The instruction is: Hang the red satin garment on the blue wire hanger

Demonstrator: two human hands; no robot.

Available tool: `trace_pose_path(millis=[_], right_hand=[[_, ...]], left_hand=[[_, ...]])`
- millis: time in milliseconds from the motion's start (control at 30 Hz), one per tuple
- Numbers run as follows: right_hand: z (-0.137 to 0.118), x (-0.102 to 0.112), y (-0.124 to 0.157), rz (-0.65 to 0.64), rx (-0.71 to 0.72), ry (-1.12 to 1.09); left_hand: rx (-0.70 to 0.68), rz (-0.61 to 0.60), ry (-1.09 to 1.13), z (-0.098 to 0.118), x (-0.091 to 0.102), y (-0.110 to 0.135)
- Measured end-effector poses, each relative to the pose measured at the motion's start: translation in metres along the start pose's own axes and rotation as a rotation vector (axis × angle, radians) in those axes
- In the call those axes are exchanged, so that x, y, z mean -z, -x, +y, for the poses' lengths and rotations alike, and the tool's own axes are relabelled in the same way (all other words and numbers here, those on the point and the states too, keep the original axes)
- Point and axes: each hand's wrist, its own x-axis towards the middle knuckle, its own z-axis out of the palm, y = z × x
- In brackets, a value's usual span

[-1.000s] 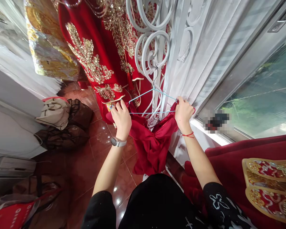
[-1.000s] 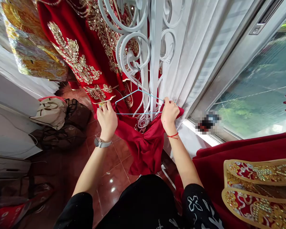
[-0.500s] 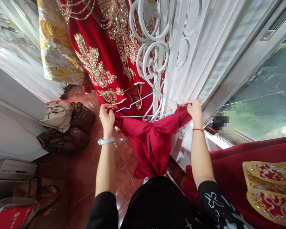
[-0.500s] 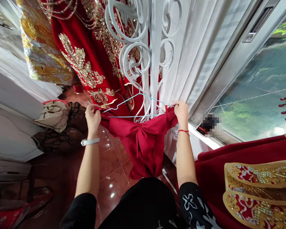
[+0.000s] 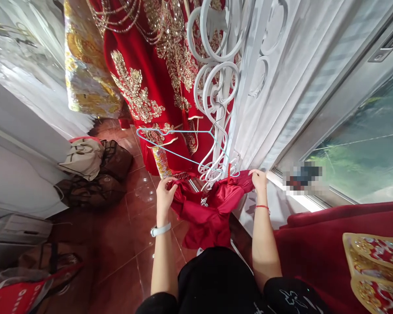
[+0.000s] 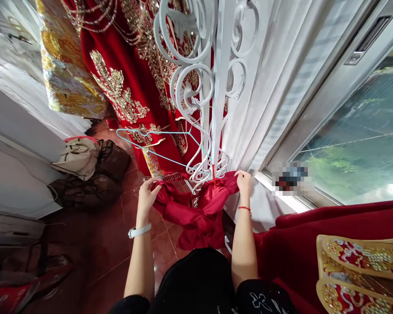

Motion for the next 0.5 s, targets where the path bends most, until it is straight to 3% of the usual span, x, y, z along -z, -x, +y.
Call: trace_pose_path(millis=[200,367,500], right_hand=[[-0.008,-0.015,0.023,-0.111,0.097,-0.054],[-0.051,-0.029,0.066,-0.156,0.362,0.053],[-0.081,-0.051,0.101,-0.073,0.354,0.298]], left_hand=[[-0.002,-0.168,-0.067,0.001,-0.002,0.018],[-0.05,-0.16,-0.072,0.015,-0.012,0.028],[-0.091,-0.209,-0.061,0.029,-0.022,0.034]])
